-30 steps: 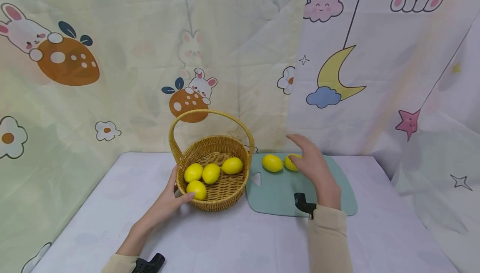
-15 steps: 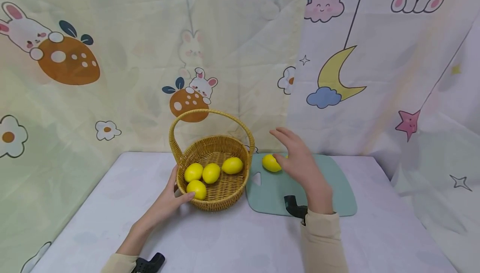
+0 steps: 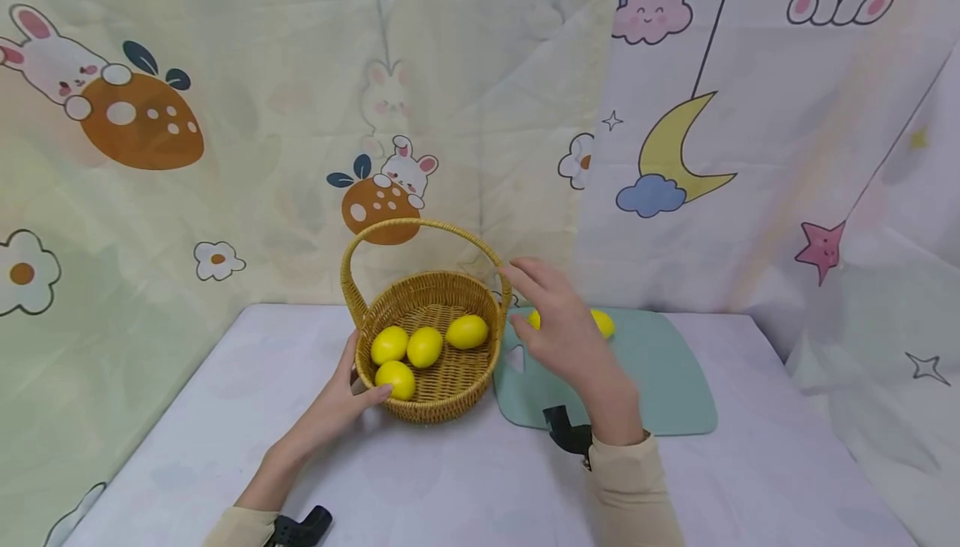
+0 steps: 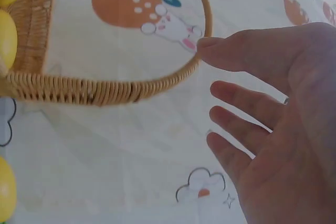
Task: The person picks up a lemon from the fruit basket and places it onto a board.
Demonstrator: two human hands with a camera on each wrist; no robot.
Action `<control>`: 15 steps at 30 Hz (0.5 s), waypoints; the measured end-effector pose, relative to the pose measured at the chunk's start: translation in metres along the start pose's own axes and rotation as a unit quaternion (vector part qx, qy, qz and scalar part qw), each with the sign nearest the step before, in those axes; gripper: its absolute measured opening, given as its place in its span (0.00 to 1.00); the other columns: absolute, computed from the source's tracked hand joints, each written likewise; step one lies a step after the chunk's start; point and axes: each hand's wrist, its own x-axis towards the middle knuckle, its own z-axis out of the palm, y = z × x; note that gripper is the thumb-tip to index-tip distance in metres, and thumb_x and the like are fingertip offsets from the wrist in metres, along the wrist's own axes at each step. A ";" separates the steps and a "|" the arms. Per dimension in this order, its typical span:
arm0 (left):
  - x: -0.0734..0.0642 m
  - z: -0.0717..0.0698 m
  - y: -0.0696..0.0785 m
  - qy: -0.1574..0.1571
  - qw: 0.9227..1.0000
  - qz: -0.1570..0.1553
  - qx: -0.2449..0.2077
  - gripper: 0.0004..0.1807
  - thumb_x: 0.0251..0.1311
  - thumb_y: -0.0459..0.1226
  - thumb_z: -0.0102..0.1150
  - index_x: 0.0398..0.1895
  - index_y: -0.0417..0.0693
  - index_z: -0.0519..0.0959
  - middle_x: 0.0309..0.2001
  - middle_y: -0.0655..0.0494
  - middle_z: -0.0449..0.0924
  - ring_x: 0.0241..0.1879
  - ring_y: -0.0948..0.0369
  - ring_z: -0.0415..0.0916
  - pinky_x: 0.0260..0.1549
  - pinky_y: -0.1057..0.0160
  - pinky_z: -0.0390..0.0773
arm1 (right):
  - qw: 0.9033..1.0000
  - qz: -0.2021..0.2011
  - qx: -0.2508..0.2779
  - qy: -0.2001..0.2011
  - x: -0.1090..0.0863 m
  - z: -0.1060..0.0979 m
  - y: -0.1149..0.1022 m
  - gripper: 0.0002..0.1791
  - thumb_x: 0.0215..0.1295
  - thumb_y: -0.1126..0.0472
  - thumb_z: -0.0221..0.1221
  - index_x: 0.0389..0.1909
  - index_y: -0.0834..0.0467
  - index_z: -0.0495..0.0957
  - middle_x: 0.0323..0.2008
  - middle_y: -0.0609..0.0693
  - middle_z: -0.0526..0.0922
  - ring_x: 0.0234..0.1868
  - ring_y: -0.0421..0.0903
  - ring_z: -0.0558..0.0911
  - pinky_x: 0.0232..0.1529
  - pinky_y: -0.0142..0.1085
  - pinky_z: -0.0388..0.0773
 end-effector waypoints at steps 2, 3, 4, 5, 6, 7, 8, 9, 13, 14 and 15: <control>0.000 0.000 0.000 0.000 1.000 -0.003 0.002 0.60 0.57 0.53 0.68 0.77 0.81 0.29 0.81 0.64 0.31 0.80 0.49 0.39 0.71 0.30 0.45 | 1.000 -0.021 0.010 0.002 0.002 0.004 -0.005 0.36 0.55 0.73 0.68 0.67 0.53 0.73 0.68 0.53 0.71 0.70 0.54 0.68 0.64 0.54 0.72; 0.000 0.000 0.000 0.001 1.000 -0.004 0.004 0.60 0.57 0.54 0.68 0.77 0.81 0.29 0.81 0.64 0.31 0.80 0.49 0.38 0.71 0.30 0.45 | 0.999 -0.031 0.014 0.000 0.003 0.007 -0.007 0.36 0.55 0.73 0.68 0.67 0.53 0.73 0.68 0.53 0.71 0.70 0.54 0.68 0.64 0.53 0.73; 0.000 0.000 0.000 0.001 1.000 -0.006 0.004 0.60 0.57 0.54 0.68 0.76 0.82 0.29 0.81 0.64 0.31 0.80 0.48 0.38 0.71 0.30 0.45 | 0.999 -0.039 0.017 -0.004 0.004 0.010 -0.010 0.36 0.55 0.73 0.68 0.66 0.52 0.73 0.67 0.52 0.72 0.69 0.53 0.69 0.64 0.52 0.73; 0.000 0.000 0.000 0.001 1.000 -0.007 0.005 0.60 0.57 0.54 0.68 0.76 0.82 0.28 0.81 0.64 0.31 0.80 0.48 0.38 0.71 0.29 0.45 | 0.999 -0.046 0.019 -0.009 0.005 0.012 -0.012 0.36 0.55 0.73 0.68 0.66 0.52 0.73 0.67 0.52 0.72 0.69 0.52 0.69 0.64 0.52 0.73; 0.001 0.000 0.000 0.001 1.000 -0.007 0.005 0.60 0.57 0.54 0.68 0.76 0.82 0.28 0.81 0.64 0.31 0.80 0.48 0.38 0.71 0.29 0.45 | 0.998 -0.051 0.019 -0.015 0.006 0.015 -0.014 0.36 0.55 0.72 0.69 0.66 0.51 0.73 0.67 0.51 0.72 0.69 0.52 0.69 0.65 0.51 0.73; 0.001 0.000 -0.001 0.001 1.000 -0.008 0.006 0.60 0.57 0.54 0.68 0.76 0.82 0.28 0.81 0.64 0.31 0.80 0.48 0.38 0.71 0.29 0.45 | 0.998 -0.056 0.018 -0.021 0.007 0.018 -0.016 0.36 0.55 0.72 0.69 0.66 0.51 0.73 0.68 0.51 0.72 0.69 0.52 0.69 0.65 0.51 0.73; 0.001 0.000 -0.001 0.001 1.000 -0.008 0.005 0.60 0.57 0.54 0.68 0.76 0.82 0.28 0.81 0.64 0.31 0.80 0.48 0.38 0.71 0.29 0.45 | 0.998 -0.060 0.014 -0.026 0.007 0.021 -0.017 0.36 0.55 0.72 0.69 0.66 0.51 0.73 0.68 0.51 0.72 0.69 0.52 0.70 0.65 0.51 0.73; 0.001 0.000 -0.001 0.001 1.000 -0.008 0.006 0.60 0.57 0.54 0.68 0.76 0.83 0.28 0.81 0.64 0.31 0.80 0.48 0.38 0.71 0.29 0.45 | 0.998 -0.062 0.011 -0.032 0.007 0.024 -0.019 0.36 0.55 0.71 0.69 0.66 0.51 0.73 0.68 0.52 0.72 0.69 0.52 0.70 0.65 0.50 0.73; 0.001 0.000 -0.001 0.000 1.000 -0.008 0.007 0.60 0.57 0.55 0.68 0.76 0.83 0.28 0.81 0.64 0.31 0.80 0.49 0.38 0.71 0.30 0.45 | 0.997 -0.059 0.005 -0.056 0.008 0.036 -0.026 0.35 0.56 0.70 0.69 0.66 0.52 0.74 0.69 0.51 0.71 0.71 0.52 0.69 0.65 0.49 0.74; 0.001 0.000 0.000 0.000 1.000 -0.009 0.007 0.60 0.57 0.55 0.68 0.76 0.83 0.28 0.81 0.64 0.31 0.80 0.49 0.38 0.71 0.30 0.45 | 0.996 -0.056 0.005 -0.063 0.008 0.040 -0.027 0.34 0.57 0.69 0.68 0.66 0.51 0.74 0.69 0.51 0.71 0.71 0.52 0.69 0.65 0.49 0.74; 0.000 0.000 0.000 0.000 1.000 -0.010 0.009 0.60 0.57 0.55 0.68 0.76 0.82 0.28 0.81 0.64 0.31 0.80 0.49 0.38 0.71 0.30 0.45 | 0.996 -0.053 0.004 -0.070 0.008 0.043 -0.027 0.33 0.57 0.69 0.68 0.66 0.52 0.74 0.68 0.51 0.72 0.71 0.51 0.69 0.65 0.49 0.74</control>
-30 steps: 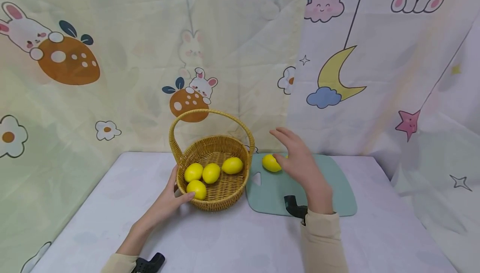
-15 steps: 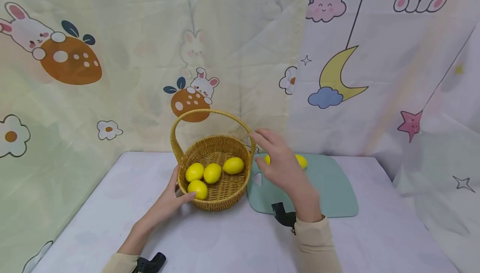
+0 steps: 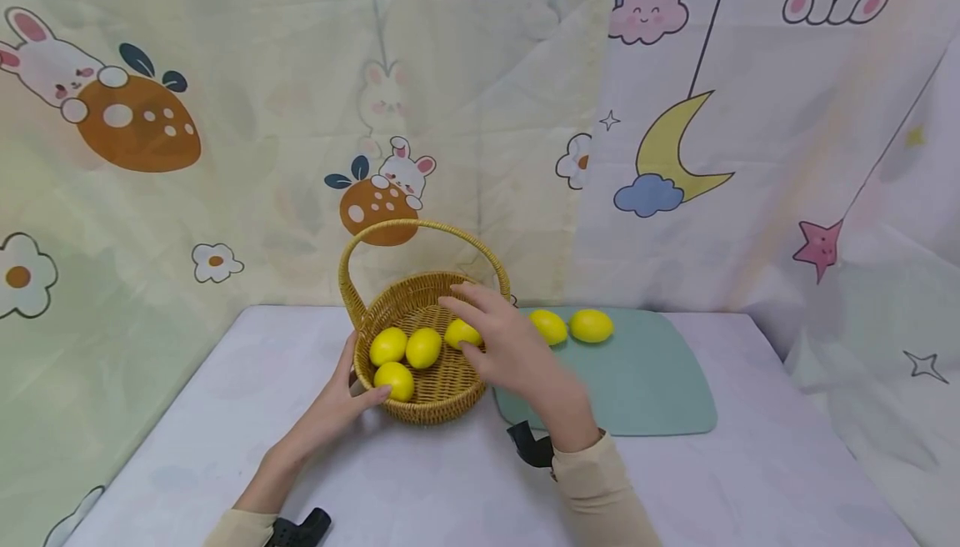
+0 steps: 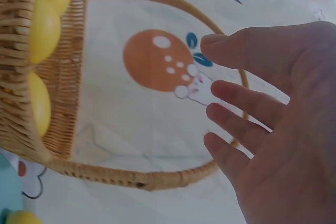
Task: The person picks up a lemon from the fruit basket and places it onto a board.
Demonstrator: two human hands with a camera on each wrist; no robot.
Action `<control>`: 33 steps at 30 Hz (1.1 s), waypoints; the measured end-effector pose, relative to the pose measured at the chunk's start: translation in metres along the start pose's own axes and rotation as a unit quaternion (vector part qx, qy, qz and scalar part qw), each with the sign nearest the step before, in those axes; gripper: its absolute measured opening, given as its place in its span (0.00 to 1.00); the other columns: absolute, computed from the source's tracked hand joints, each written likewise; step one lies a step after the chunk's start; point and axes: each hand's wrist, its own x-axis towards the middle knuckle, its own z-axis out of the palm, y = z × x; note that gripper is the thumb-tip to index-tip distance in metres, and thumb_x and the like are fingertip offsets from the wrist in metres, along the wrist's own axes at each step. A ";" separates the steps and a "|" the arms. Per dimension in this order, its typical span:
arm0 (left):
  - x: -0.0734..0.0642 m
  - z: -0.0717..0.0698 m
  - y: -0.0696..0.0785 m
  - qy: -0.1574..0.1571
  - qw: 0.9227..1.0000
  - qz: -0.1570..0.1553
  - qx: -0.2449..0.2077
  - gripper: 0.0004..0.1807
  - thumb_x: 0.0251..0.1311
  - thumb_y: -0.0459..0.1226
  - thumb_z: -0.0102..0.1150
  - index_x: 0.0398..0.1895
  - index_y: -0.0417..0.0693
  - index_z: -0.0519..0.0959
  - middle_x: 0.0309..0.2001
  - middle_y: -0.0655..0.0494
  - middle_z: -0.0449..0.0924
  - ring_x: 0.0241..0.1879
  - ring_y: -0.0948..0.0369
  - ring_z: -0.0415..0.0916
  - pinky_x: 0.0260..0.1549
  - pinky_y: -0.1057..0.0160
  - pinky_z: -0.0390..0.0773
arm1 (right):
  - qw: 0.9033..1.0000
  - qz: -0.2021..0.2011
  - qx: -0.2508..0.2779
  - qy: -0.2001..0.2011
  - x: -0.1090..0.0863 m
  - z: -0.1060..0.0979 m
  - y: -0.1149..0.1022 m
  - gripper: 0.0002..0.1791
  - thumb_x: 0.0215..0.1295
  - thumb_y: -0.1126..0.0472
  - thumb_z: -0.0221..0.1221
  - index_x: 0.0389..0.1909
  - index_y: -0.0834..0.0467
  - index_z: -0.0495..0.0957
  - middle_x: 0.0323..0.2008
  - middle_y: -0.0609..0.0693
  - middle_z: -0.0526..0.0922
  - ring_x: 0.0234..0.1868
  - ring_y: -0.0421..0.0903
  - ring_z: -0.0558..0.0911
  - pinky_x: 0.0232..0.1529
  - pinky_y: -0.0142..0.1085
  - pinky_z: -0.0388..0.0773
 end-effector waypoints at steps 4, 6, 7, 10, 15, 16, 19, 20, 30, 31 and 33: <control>-0.001 -0.001 0.001 0.000 1.000 -0.004 0.002 0.60 0.57 0.55 0.68 0.76 0.82 0.28 0.81 0.64 0.31 0.80 0.50 0.38 0.72 0.30 0.44 | 0.999 0.018 -0.004 -0.034 0.003 0.016 0.002 0.32 0.59 0.69 0.66 0.66 0.51 0.74 0.68 0.51 0.73 0.71 0.51 0.70 0.65 0.48 0.75; -0.001 -0.001 0.001 0.000 1.000 -0.003 0.003 0.60 0.58 0.54 0.68 0.76 0.82 0.28 0.81 0.64 0.31 0.80 0.49 0.38 0.71 0.30 0.44 | 0.998 0.031 -0.006 -0.050 0.004 0.023 0.004 0.33 0.59 0.68 0.66 0.67 0.51 0.73 0.68 0.51 0.73 0.70 0.51 0.71 0.64 0.48 0.76; -0.001 -0.001 0.001 0.001 1.000 -0.003 0.003 0.60 0.58 0.54 0.68 0.76 0.82 0.28 0.81 0.65 0.31 0.80 0.50 0.38 0.71 0.30 0.44 | 0.998 0.036 -0.005 -0.056 0.005 0.027 0.006 0.33 0.60 0.68 0.66 0.67 0.52 0.73 0.68 0.52 0.72 0.70 0.52 0.71 0.63 0.48 0.76; -0.001 -0.002 0.001 0.002 1.000 0.001 0.002 0.60 0.58 0.54 0.68 0.77 0.81 0.29 0.81 0.64 0.32 0.80 0.50 0.38 0.71 0.29 0.44 | 0.996 0.053 -0.003 -0.076 0.006 0.038 0.010 0.33 0.60 0.68 0.65 0.68 0.52 0.72 0.69 0.53 0.72 0.69 0.52 0.72 0.62 0.47 0.77; 0.000 -0.002 0.000 0.000 1.000 0.001 0.003 0.60 0.58 0.54 0.68 0.77 0.80 0.28 0.81 0.63 0.31 0.80 0.49 0.39 0.71 0.30 0.44 | 0.990 0.084 -0.007 -0.110 0.006 0.053 0.017 0.32 0.63 0.66 0.63 0.69 0.51 0.71 0.71 0.52 0.69 0.71 0.52 0.70 0.64 0.48 0.75; 0.000 -0.001 0.000 0.000 1.000 -0.001 0.004 0.60 0.57 0.54 0.68 0.77 0.80 0.28 0.81 0.63 0.31 0.80 0.49 0.38 0.71 0.30 0.44 | 0.989 0.089 -0.012 -0.115 0.006 0.056 0.019 0.32 0.63 0.66 0.63 0.69 0.50 0.71 0.71 0.52 0.69 0.71 0.52 0.70 0.65 0.48 0.75; 0.000 -0.002 0.000 -0.001 1.000 -0.005 0.005 0.60 0.57 0.54 0.68 0.77 0.80 0.28 0.81 0.62 0.31 0.80 0.50 0.38 0.72 0.30 0.43 | 0.986 0.104 -0.023 -0.125 0.006 0.064 0.023 0.34 0.63 0.66 0.63 0.70 0.49 0.69 0.72 0.50 0.67 0.72 0.51 0.69 0.67 0.48 0.73; 0.000 -0.002 0.000 -0.001 1.000 -0.005 0.005 0.60 0.57 0.54 0.68 0.77 0.80 0.28 0.81 0.62 0.31 0.80 0.50 0.38 0.72 0.30 0.43 | 0.986 0.107 -0.025 -0.126 0.006 0.066 0.025 0.34 0.63 0.66 0.63 0.71 0.48 0.69 0.72 0.51 0.67 0.72 0.51 0.68 0.67 0.49 0.72; 0.002 -0.002 0.000 -0.002 1.000 0.003 -0.005 0.60 0.58 0.53 0.68 0.77 0.78 0.29 0.81 0.63 0.31 0.80 0.50 0.36 0.72 0.31 0.45 | 0.974 0.165 -0.020 -0.154 0.009 0.080 0.031 0.34 0.63 0.70 0.60 0.71 0.50 0.69 0.73 0.57 0.66 0.73 0.55 0.67 0.66 0.54 0.72; 0.002 -0.001 -0.001 -0.003 1.000 0.004 -0.007 0.60 0.58 0.53 0.68 0.77 0.78 0.29 0.81 0.63 0.31 0.80 0.50 0.36 0.72 0.31 0.45 | 0.972 0.170 -0.023 -0.159 0.010 0.081 0.031 0.35 0.62 0.70 0.60 0.71 0.50 0.69 0.73 0.57 0.66 0.73 0.55 0.67 0.66 0.54 0.72; 0.002 -0.001 -0.001 -0.004 1.000 0.003 -0.010 0.60 0.58 0.53 0.68 0.77 0.79 0.29 0.81 0.64 0.31 0.80 0.51 0.36 0.72 0.32 0.46 | 0.971 0.175 -0.031 -0.163 0.012 0.083 0.030 0.36 0.60 0.72 0.58 0.71 0.51 0.69 0.73 0.59 0.66 0.73 0.56 0.66 0.64 0.54 0.73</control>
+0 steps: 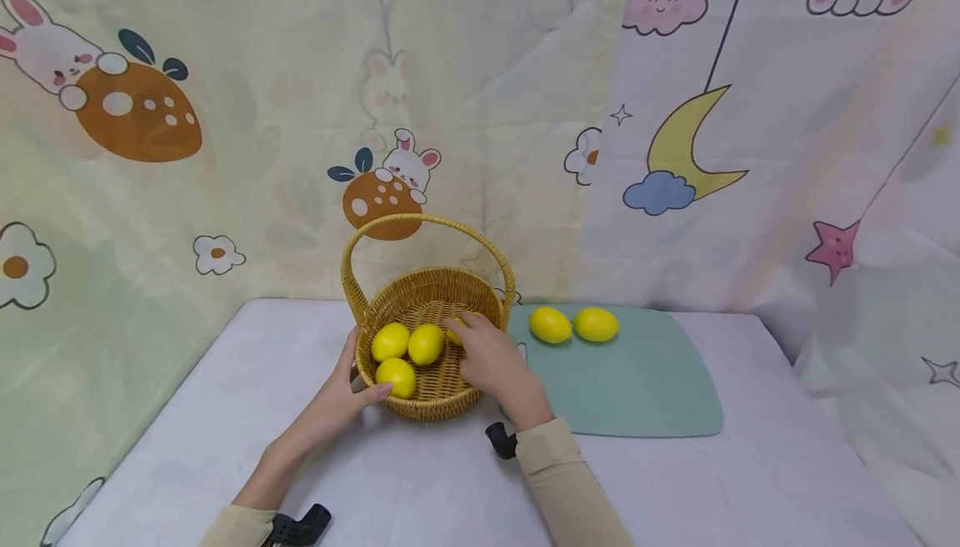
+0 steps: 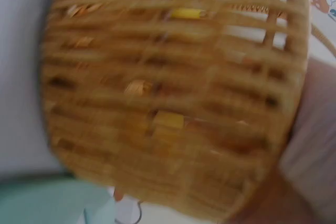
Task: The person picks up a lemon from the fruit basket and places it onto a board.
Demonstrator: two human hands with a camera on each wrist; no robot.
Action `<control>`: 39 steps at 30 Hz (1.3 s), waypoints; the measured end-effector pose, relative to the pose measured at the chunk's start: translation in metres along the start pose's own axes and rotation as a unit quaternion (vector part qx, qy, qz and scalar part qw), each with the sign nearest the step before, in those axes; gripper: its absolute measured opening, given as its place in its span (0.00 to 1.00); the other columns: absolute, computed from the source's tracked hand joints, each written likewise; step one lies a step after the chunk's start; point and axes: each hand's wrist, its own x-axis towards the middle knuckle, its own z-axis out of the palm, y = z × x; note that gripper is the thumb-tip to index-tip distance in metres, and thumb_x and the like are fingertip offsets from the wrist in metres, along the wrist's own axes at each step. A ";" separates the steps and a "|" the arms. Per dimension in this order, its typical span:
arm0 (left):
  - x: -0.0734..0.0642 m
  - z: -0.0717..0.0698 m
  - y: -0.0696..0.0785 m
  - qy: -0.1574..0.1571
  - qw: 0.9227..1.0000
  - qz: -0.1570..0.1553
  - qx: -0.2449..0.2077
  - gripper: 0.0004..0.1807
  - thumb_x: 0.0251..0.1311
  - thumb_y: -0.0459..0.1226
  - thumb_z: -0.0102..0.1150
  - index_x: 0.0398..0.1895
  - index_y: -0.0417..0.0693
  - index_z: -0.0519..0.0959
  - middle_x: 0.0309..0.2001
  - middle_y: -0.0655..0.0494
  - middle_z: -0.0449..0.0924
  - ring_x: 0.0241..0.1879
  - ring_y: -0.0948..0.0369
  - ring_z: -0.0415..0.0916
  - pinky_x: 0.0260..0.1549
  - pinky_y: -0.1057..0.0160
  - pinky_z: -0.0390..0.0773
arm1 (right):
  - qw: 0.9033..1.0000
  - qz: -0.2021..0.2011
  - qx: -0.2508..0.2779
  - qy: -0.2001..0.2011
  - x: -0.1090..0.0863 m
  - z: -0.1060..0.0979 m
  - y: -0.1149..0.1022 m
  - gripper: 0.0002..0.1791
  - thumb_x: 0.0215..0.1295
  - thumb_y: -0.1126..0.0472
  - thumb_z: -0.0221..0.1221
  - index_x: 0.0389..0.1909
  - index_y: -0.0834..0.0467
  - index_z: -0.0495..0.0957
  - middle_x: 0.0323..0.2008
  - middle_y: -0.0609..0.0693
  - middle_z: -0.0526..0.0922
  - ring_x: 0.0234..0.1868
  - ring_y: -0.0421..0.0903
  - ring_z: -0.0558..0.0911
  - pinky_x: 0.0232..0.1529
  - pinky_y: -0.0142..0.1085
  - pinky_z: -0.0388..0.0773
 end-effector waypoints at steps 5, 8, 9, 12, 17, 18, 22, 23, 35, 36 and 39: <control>0.000 0.000 -0.001 -0.003 1.000 -0.005 -0.002 0.60 0.57 0.54 0.68 0.77 0.80 0.28 0.81 0.63 0.29 0.81 0.51 0.35 0.73 0.33 0.46 | 0.999 0.015 -0.037 0.004 0.004 0.004 -0.004 0.38 0.55 0.75 0.54 0.70 0.53 0.70 0.72 0.60 0.66 0.73 0.57 0.66 0.62 0.52 0.75; 0.001 -0.001 -0.001 -0.003 1.000 -0.008 -0.003 0.61 0.57 0.54 0.68 0.76 0.80 0.28 0.81 0.63 0.28 0.81 0.51 0.34 0.73 0.34 0.46 | 0.999 0.019 -0.048 0.013 0.005 0.006 -0.006 0.37 0.55 0.75 0.55 0.69 0.53 0.71 0.71 0.59 0.67 0.72 0.57 0.67 0.64 0.52 0.73; 0.000 -0.001 -0.002 -0.001 1.000 -0.011 -0.004 0.61 0.57 0.54 0.69 0.76 0.80 0.28 0.81 0.64 0.28 0.81 0.52 0.34 0.73 0.34 0.46 | 0.998 0.018 -0.050 0.017 0.005 0.006 -0.007 0.37 0.55 0.75 0.55 0.69 0.53 0.72 0.71 0.58 0.68 0.71 0.57 0.67 0.65 0.52 0.73; 0.001 -0.001 -0.001 0.000 1.000 -0.005 -0.001 0.61 0.57 0.53 0.68 0.77 0.79 0.28 0.81 0.63 0.29 0.81 0.51 0.34 0.73 0.34 0.47 | 0.998 0.013 -0.056 0.027 0.005 0.006 -0.007 0.35 0.55 0.75 0.55 0.67 0.54 0.73 0.70 0.58 0.70 0.69 0.57 0.68 0.64 0.51 0.73; 0.001 -0.001 0.000 0.003 1.000 -0.003 0.001 0.61 0.57 0.53 0.69 0.77 0.78 0.29 0.81 0.63 0.30 0.80 0.51 0.36 0.73 0.33 0.45 | 0.996 0.005 -0.080 0.046 0.005 0.006 -0.009 0.32 0.55 0.75 0.57 0.64 0.56 0.76 0.66 0.58 0.74 0.65 0.57 0.71 0.58 0.49 0.78; 0.001 -0.001 0.000 0.002 1.000 -0.001 0.002 0.61 0.57 0.53 0.69 0.77 0.78 0.29 0.81 0.62 0.30 0.80 0.51 0.36 0.73 0.33 0.46 | 0.995 0.005 -0.085 0.050 0.005 0.006 -0.009 0.32 0.54 0.75 0.58 0.63 0.57 0.77 0.65 0.58 0.74 0.64 0.57 0.71 0.57 0.48 0.78; 0.001 -0.001 -0.001 0.004 1.000 0.004 0.001 0.61 0.57 0.52 0.69 0.78 0.77 0.29 0.81 0.61 0.31 0.80 0.50 0.38 0.72 0.32 0.47 | 0.993 0.007 -0.106 0.057 0.004 0.007 -0.011 0.29 0.52 0.74 0.62 0.59 0.58 0.80 0.59 0.57 0.77 0.56 0.55 0.73 0.51 0.44 0.80; 0.001 0.000 -0.001 0.004 1.000 0.007 0.000 0.61 0.57 0.52 0.69 0.78 0.77 0.29 0.81 0.61 0.31 0.80 0.49 0.38 0.72 0.32 0.48 | 0.993 0.008 -0.108 0.055 0.004 0.007 -0.011 0.28 0.51 0.73 0.64 0.58 0.59 0.80 0.58 0.57 0.78 0.55 0.54 0.73 0.49 0.44 0.80; -0.001 0.003 -0.003 0.003 1.000 -0.003 0.003 0.60 0.58 0.53 0.68 0.77 0.80 0.29 0.81 0.62 0.32 0.80 0.49 0.39 0.72 0.33 0.51 | 0.994 0.032 -0.095 0.037 -0.002 0.004 -0.013 0.28 0.48 0.70 0.71 0.55 0.61 0.81 0.57 0.59 0.77 0.55 0.57 0.77 0.52 0.48 0.81; -0.001 0.002 -0.003 0.003 1.000 -0.004 0.004 0.60 0.58 0.53 0.68 0.77 0.80 0.29 0.81 0.61 0.31 0.80 0.49 0.39 0.72 0.34 0.51 | 0.993 0.026 -0.104 0.044 -0.002 0.003 -0.013 0.27 0.48 0.70 0.71 0.54 0.61 0.81 0.55 0.58 0.78 0.54 0.56 0.77 0.51 0.47 0.81; -0.001 0.001 -0.003 0.005 1.000 -0.006 0.004 0.60 0.58 0.53 0.68 0.77 0.79 0.28 0.81 0.61 0.30 0.80 0.48 0.38 0.72 0.34 0.52 | 0.990 0.010 -0.131 0.056 -0.001 0.004 -0.014 0.25 0.47 0.68 0.72 0.51 0.60 0.83 0.53 0.56 0.78 0.52 0.53 0.76 0.49 0.45 0.80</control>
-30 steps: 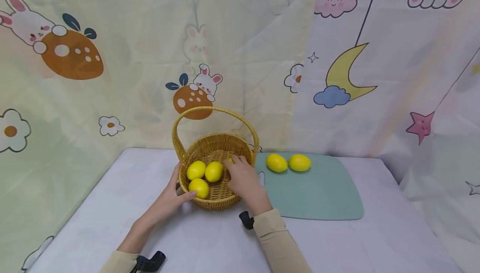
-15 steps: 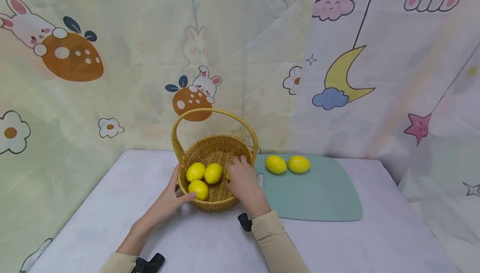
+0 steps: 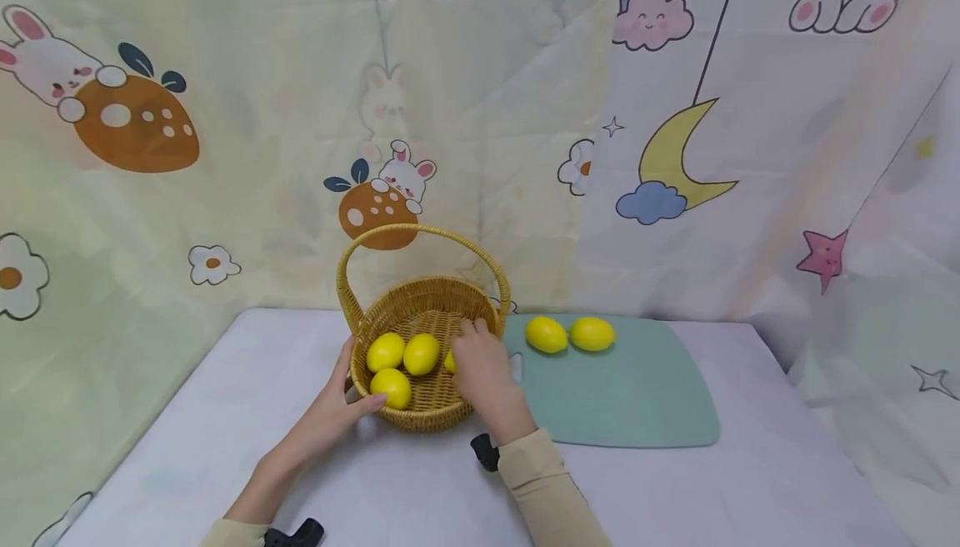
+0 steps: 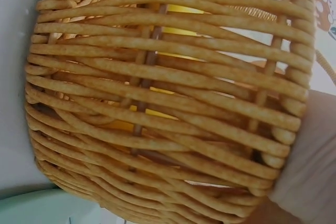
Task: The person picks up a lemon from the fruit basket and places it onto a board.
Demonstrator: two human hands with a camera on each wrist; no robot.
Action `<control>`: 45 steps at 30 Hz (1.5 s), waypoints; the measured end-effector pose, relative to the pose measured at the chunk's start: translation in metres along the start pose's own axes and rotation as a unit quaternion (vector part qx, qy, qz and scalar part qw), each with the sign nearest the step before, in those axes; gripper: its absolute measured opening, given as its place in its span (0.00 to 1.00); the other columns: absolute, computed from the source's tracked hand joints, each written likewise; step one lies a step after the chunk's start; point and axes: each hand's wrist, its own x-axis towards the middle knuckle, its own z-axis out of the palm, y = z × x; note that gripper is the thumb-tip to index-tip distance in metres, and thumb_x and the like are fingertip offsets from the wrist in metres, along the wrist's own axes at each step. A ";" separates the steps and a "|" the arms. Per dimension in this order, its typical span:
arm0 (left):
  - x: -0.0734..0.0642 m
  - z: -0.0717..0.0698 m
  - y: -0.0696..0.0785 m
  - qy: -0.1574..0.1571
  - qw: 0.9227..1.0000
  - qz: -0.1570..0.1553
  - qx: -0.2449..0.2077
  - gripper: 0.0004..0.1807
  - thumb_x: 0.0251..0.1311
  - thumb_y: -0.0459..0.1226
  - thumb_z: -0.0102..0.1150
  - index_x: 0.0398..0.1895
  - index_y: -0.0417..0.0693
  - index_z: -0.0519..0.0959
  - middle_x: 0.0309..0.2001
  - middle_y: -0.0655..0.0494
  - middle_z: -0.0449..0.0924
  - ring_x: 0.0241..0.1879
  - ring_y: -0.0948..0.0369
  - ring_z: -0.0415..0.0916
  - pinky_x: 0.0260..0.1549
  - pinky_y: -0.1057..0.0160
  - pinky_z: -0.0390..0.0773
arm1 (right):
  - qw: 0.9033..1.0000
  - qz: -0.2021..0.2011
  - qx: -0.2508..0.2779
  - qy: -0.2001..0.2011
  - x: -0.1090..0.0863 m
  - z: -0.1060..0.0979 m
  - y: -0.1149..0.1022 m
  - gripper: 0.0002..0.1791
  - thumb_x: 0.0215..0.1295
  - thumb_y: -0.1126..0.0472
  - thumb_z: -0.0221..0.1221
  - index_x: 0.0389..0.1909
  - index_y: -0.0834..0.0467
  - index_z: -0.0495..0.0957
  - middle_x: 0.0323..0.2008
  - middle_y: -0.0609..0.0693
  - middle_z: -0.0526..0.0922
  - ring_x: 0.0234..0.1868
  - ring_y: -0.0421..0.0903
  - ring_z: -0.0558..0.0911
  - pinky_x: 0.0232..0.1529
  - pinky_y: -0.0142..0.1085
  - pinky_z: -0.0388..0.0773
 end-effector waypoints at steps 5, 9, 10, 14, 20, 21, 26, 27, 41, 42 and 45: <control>-0.002 0.001 -0.001 -0.003 1.000 -0.001 0.001 0.60 0.58 0.53 0.68 0.77 0.79 0.28 0.81 0.60 0.30 0.80 0.48 0.38 0.72 0.34 0.51 | 1.000 -0.003 -0.019 -0.013 -0.003 0.003 -0.001 0.26 0.48 0.65 0.73 0.52 0.57 0.83 0.53 0.54 0.79 0.50 0.53 0.78 0.45 0.44 0.81; -0.001 0.002 0.000 -0.005 1.000 -0.002 0.000 0.60 0.58 0.54 0.68 0.76 0.81 0.28 0.81 0.61 0.30 0.80 0.48 0.38 0.72 0.35 0.52 | 1.000 0.001 -0.009 -0.028 -0.004 0.002 0.001 0.26 0.50 0.65 0.72 0.54 0.56 0.82 0.52 0.54 0.82 0.50 0.54 0.80 0.47 0.46 0.81; 0.000 0.002 0.000 -0.004 1.000 -0.002 0.000 0.60 0.58 0.54 0.68 0.76 0.81 0.28 0.81 0.61 0.30 0.80 0.48 0.38 0.72 0.35 0.52 | 1.000 0.001 -0.003 -0.029 -0.004 0.001 0.001 0.26 0.50 0.66 0.71 0.54 0.56 0.82 0.52 0.54 0.82 0.49 0.54 0.80 0.47 0.46 0.81; 0.001 0.003 0.001 -0.003 1.000 0.003 -0.003 0.60 0.58 0.53 0.68 0.77 0.80 0.29 0.81 0.62 0.31 0.80 0.49 0.38 0.72 0.36 0.53 | 0.999 0.001 0.024 -0.036 -0.003 0.000 0.003 0.26 0.50 0.67 0.69 0.55 0.57 0.82 0.50 0.55 0.82 0.42 0.52 0.81 0.39 0.45 0.80; 0.000 0.001 0.001 -0.004 1.000 -0.014 0.014 0.61 0.58 0.56 0.67 0.77 0.76 0.26 0.81 0.59 0.29 0.80 0.47 0.38 0.73 0.34 0.49 | 0.997 -0.001 0.064 -0.050 -0.005 -0.003 0.003 0.30 0.49 0.68 0.66 0.58 0.56 0.80 0.57 0.57 0.80 0.44 0.52 0.81 0.37 0.44 0.79; 0.000 0.001 0.001 -0.003 1.000 -0.016 0.017 0.61 0.58 0.56 0.67 0.77 0.76 0.26 0.81 0.59 0.29 0.80 0.47 0.38 0.72 0.33 0.48 | 0.996 -0.005 0.068 -0.049 -0.005 -0.004 0.003 0.30 0.50 0.68 0.65 0.59 0.56 0.80 0.56 0.56 0.80 0.44 0.51 0.81 0.37 0.43 0.79; 0.000 -0.002 0.002 -0.001 1.000 -0.009 0.017 0.61 0.58 0.55 0.67 0.77 0.77 0.26 0.81 0.59 0.29 0.80 0.47 0.38 0.72 0.32 0.47 | 0.996 -0.035 0.082 -0.019 -0.008 -0.013 0.004 0.28 0.49 0.70 0.63 0.56 0.58 0.81 0.49 0.53 0.81 0.39 0.48 0.79 0.38 0.41 0.79; 0.000 -0.002 0.002 -0.001 1.000 -0.007 0.016 0.61 0.58 0.55 0.67 0.77 0.78 0.26 0.81 0.59 0.29 0.80 0.46 0.39 0.72 0.32 0.47 | 0.996 -0.038 0.086 -0.012 -0.009 -0.017 0.004 0.28 0.48 0.71 0.63 0.55 0.58 0.81 0.48 0.53 0.81 0.40 0.48 0.79 0.39 0.41 0.79; -0.002 -0.001 -0.002 -0.002 1.000 -0.010 0.020 0.61 0.58 0.56 0.66 0.77 0.77 0.26 0.81 0.57 0.28 0.80 0.43 0.39 0.71 0.30 0.47 | 0.991 -0.017 0.114 0.062 -0.034 -0.073 0.007 0.30 0.47 0.67 0.68 0.56 0.53 0.80 0.51 0.47 0.80 0.46 0.46 0.79 0.44 0.39 0.79; -0.002 -0.001 -0.002 -0.002 1.000 -0.011 0.021 0.61 0.59 0.56 0.66 0.77 0.77 0.25 0.81 0.56 0.28 0.79 0.42 0.39 0.71 0.30 0.47 | 0.991 -0.017 0.115 0.070 -0.035 -0.075 0.009 0.30 0.46 0.67 0.68 0.56 0.53 0.81 0.51 0.46 0.80 0.46 0.46 0.79 0.44 0.39 0.80; -0.002 -0.001 -0.002 -0.002 1.000 -0.011 0.020 0.61 0.58 0.56 0.66 0.77 0.77 0.26 0.81 0.57 0.28 0.79 0.43 0.39 0.70 0.29 0.46 | 0.988 -0.012 0.124 0.088 -0.040 -0.082 0.016 0.29 0.46 0.67 0.68 0.54 0.51 0.81 0.50 0.45 0.80 0.44 0.45 0.80 0.44 0.40 0.80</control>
